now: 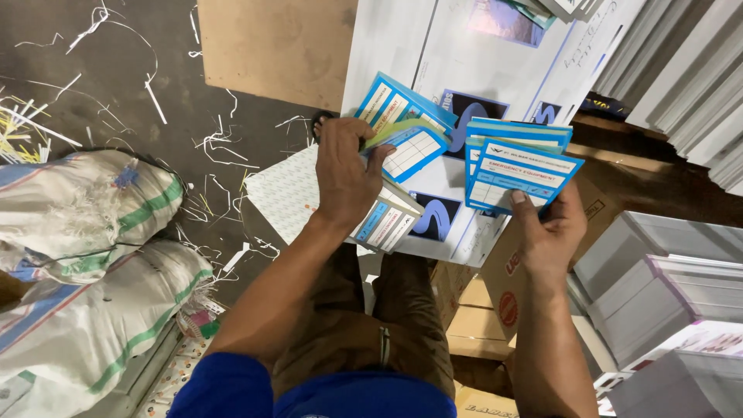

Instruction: Sorting and stacking printed identification cards or labels by type and color on a workbench.

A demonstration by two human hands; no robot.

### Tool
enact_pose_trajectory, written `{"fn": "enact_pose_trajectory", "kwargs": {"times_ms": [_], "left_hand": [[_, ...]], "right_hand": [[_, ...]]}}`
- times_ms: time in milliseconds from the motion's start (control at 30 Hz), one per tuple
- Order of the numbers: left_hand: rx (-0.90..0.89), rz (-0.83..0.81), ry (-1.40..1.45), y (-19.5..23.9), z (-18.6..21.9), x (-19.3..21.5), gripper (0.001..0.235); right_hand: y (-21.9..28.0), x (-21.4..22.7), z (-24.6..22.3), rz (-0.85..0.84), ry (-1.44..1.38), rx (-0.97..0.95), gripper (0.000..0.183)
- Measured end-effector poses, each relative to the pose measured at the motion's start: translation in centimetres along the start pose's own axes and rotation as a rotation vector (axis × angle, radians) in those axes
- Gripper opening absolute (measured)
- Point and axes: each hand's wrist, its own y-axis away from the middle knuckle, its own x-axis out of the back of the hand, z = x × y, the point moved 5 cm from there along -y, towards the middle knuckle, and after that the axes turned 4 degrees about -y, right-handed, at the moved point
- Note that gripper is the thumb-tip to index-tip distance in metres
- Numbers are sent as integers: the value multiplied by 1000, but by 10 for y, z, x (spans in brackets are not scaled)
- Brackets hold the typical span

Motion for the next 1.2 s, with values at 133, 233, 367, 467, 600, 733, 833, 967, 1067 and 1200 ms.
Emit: {"fn": "enact_pose_trajectory", "kwargs": {"times_ms": [133,233,367,467,600,733,833,967,1067,1200], "left_hand": [[109,-88,64,-8,-1,2,41],[216,-205,129,-24,2,8,55],[350,-360,154,-31,-3,9,63],[354,-381,154,-32,-5,8,63],[394,-402,141,-32,-10,9,63],[416,-450,229,-40,-8,16,59],[403,-460,257,-42,-9,21,47],[513,-467,356,-34,-16,18,22],[569,-507,629,-27,-19,23,20],[662,-499,823,-17,-41,61,27]], "right_hand": [[-5,-11,-1,22,-116,-124,35],[-8,-22,-11,39,-179,-212,31],[-7,-25,1,66,-226,-269,32],[-8,-27,3,94,-255,-295,32],[-7,-25,10,89,-257,-307,30],[-9,-27,5,66,-229,-294,31],[-13,-28,-3,72,-235,-298,33],[-11,-24,3,92,-261,-298,33],[-14,-24,-11,133,-321,-296,30],[-7,3,17,169,-441,-304,34]]}}
